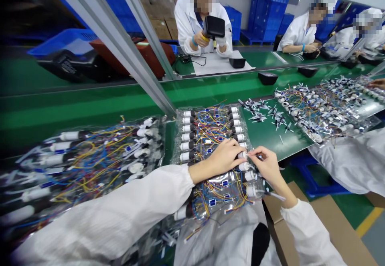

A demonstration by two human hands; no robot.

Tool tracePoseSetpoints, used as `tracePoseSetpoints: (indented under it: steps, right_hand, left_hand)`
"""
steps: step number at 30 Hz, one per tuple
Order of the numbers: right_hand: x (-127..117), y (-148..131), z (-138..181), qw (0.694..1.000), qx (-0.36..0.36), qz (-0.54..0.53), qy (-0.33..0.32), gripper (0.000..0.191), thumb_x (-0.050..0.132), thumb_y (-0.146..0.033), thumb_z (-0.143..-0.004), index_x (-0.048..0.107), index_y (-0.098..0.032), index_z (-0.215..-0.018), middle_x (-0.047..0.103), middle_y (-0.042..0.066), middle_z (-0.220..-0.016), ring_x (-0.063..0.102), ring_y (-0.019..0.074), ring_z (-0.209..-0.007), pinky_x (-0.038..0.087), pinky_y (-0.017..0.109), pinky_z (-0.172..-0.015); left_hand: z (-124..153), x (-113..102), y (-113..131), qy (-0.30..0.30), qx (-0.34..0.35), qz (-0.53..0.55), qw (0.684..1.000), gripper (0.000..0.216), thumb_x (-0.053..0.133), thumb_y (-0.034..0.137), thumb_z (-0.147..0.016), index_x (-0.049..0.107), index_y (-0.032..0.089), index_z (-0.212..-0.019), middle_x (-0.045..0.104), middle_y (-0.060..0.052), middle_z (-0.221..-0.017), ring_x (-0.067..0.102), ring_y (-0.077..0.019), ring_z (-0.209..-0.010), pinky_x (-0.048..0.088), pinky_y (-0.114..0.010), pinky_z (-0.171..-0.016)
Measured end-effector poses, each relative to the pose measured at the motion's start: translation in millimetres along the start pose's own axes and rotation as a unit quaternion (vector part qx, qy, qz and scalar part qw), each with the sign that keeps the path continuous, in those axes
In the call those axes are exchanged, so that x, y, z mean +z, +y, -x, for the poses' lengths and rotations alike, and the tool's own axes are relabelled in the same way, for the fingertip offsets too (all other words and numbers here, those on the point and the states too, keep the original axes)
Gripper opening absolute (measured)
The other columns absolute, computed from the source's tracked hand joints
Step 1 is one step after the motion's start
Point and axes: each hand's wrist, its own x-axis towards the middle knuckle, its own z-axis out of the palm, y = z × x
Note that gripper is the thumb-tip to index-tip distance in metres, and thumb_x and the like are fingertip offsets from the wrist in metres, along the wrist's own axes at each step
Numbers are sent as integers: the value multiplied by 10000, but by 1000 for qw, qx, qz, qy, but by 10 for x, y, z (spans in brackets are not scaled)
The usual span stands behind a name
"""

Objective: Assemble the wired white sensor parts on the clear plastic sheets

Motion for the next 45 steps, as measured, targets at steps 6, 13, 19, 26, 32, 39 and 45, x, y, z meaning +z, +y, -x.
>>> tracePoseSetpoints:
  steps: [6,13,19,26,32,39,45]
  right_hand:
    - [25,28,5,999,11,-26,21,174,827,-370,-817,740,-222,-790,771,55,-838,732,213,-819,591,341,-772]
    - [25,49,15,999,25,-33,27,184,834,-378,-813,740,-222,-786,781,63,-870,732,220,-846,580,352,-800]
    - [33,82,2,999,35,-29,21,190,830,-376,-818,728,-219,-789,780,59,-872,728,224,-844,563,351,-792]
    - [38,43,-15,1000,21,13,-3,145,802,-349,-831,738,-223,-797,791,58,-878,737,236,-852,560,357,-791]
    - [2,-11,-36,997,-12,61,-35,118,749,-338,-869,751,-226,-829,792,60,-890,743,240,-851,567,368,-800]
    - [-31,22,-30,999,2,22,-27,180,786,-393,-847,729,-223,-828,788,53,-894,743,223,-854,587,347,-805]
    - [-6,68,-47,999,10,29,-43,201,789,-404,-839,736,-216,-792,797,70,-869,762,249,-838,601,382,-802]
  left_hand:
    - [-4,24,-21,-1,1,1,1000,337,635,482,-989,713,198,-1153,706,-67,-1013,599,-250,-1053,393,-382,-895]
    - [-6,3,-12,-1,1,3,1000,365,604,501,-1001,711,188,-1155,705,-65,-1015,600,-242,-1049,392,-380,-897]
    - [-18,16,-15,3,2,2,1000,366,612,505,-996,719,191,-1150,707,-65,-1008,605,-239,-1041,392,-383,-887]
    - [-19,82,-48,4,4,-5,1000,342,662,484,-971,723,201,-1153,704,-68,-1021,606,-245,-1054,390,-392,-894]
    - [-18,109,-58,5,0,-3,1000,339,671,481,-966,724,204,-1155,701,-69,-1019,607,-245,-1056,387,-389,-894]
    - [-22,88,-48,12,-3,0,1000,350,677,511,-953,742,213,-1125,698,-71,-1003,611,-248,-1046,395,-382,-887]
    - [-5,101,-49,9,1,3,1000,340,661,487,-970,729,219,-1169,696,-69,-1029,608,-248,-1064,390,-391,-905]
